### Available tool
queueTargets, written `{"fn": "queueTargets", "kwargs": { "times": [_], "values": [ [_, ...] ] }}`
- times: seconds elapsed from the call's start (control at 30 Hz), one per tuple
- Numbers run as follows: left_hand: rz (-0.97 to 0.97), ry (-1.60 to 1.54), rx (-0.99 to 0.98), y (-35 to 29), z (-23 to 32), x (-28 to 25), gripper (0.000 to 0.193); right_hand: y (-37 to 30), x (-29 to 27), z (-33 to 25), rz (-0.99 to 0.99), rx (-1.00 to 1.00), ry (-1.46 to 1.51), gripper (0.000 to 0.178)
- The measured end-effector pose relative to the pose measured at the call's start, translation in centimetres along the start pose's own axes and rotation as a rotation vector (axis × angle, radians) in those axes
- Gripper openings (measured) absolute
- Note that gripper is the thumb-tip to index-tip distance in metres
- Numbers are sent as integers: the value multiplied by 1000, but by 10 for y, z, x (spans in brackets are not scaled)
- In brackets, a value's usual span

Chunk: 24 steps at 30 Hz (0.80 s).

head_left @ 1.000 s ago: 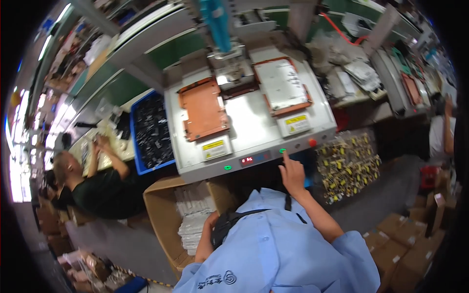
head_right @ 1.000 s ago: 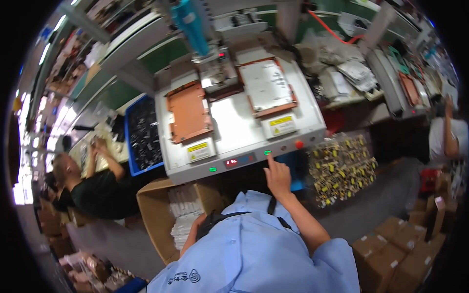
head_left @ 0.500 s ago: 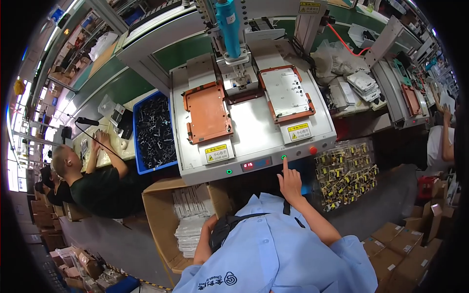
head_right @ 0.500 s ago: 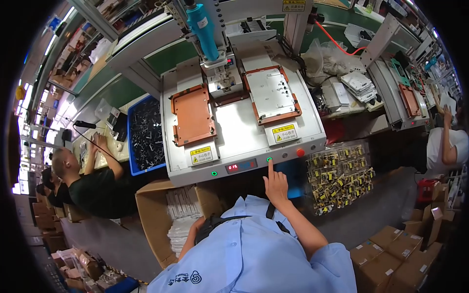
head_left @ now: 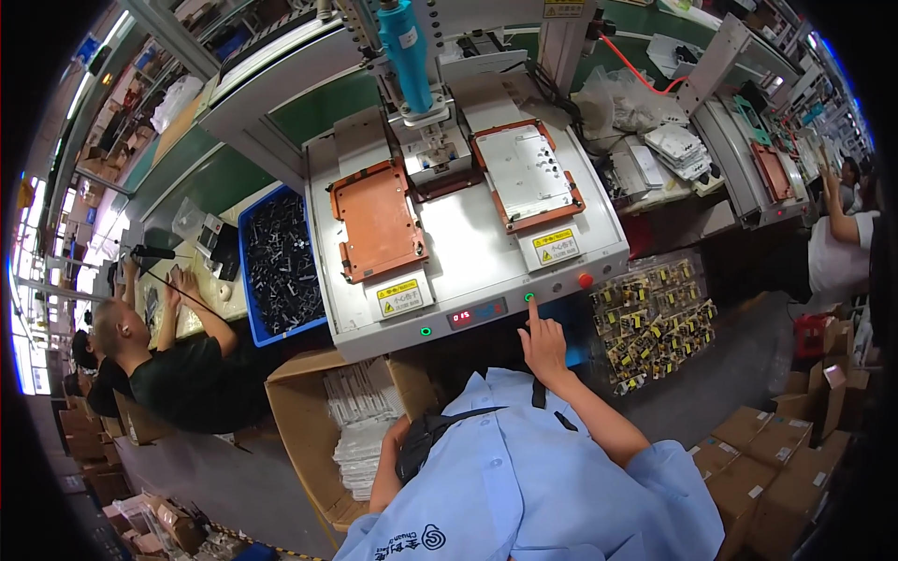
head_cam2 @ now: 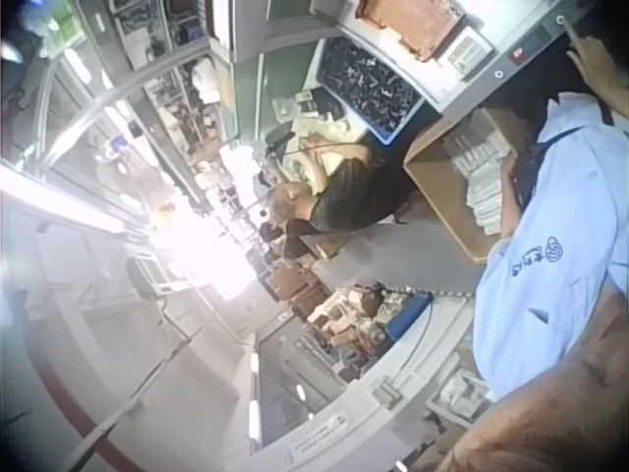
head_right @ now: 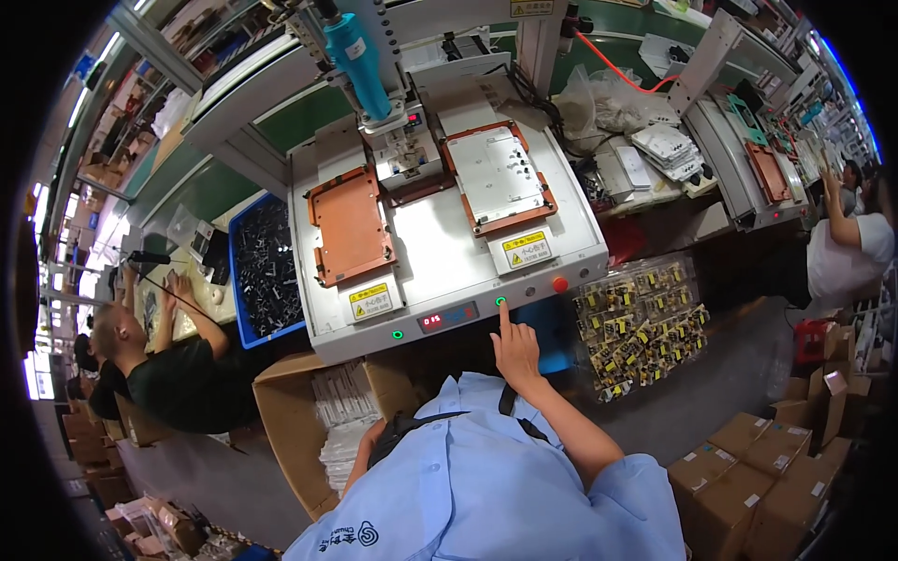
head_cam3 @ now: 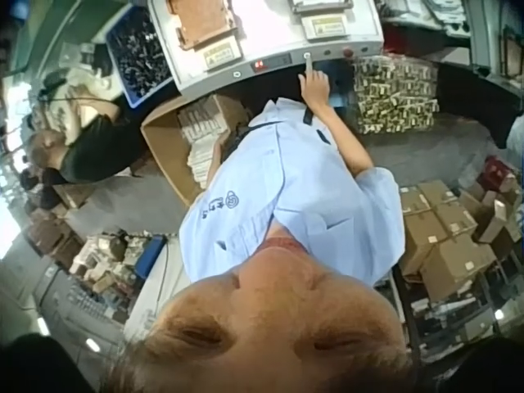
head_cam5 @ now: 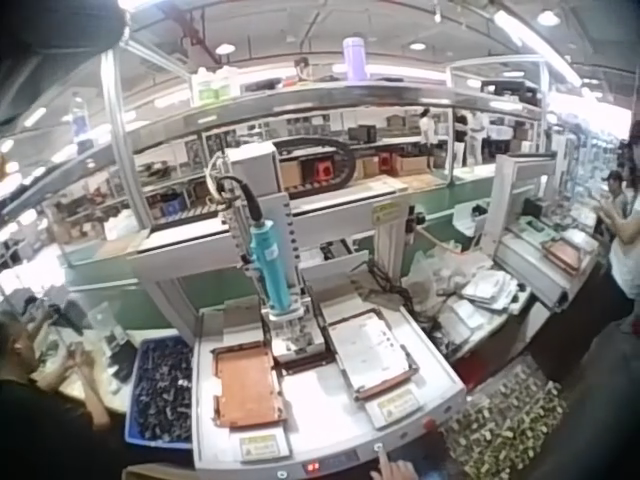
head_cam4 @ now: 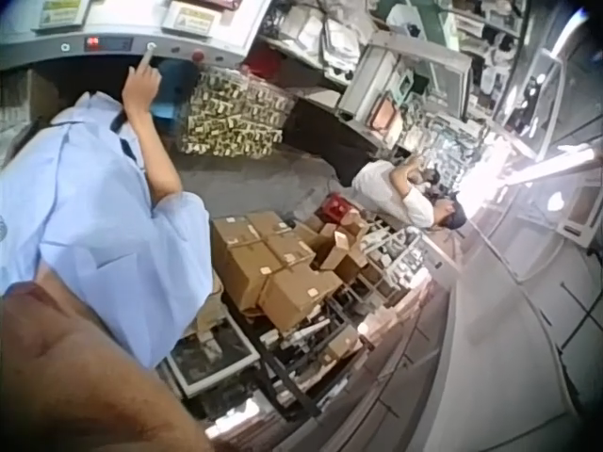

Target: Assembling electronic components into plastic frames using a factory production press.

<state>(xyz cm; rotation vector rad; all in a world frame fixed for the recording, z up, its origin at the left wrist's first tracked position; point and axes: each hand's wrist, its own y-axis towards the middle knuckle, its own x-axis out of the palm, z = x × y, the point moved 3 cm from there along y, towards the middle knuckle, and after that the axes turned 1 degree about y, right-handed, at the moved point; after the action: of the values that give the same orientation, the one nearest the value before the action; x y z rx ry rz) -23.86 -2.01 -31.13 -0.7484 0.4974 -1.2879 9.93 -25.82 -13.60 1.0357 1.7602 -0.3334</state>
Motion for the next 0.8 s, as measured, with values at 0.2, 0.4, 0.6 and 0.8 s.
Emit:
{"fn": "queueTargets", "kwargs": {
  "times": [0.2,0.4,0.6,0.8],
  "values": [
    [-7,-91,-71,5,-8,-1,53,0,-1,0,34,-12,16,68],
    [-25,-50,26,-11,24,13,53,-2,1,3,41,-3,32,67],
    [17,-35,9,-3,2,4,55,-1,1,1,31,1,32,66],
    [2,-18,-22,-6,12,7,56,0,0,2,31,9,34,66]
  ]
}}
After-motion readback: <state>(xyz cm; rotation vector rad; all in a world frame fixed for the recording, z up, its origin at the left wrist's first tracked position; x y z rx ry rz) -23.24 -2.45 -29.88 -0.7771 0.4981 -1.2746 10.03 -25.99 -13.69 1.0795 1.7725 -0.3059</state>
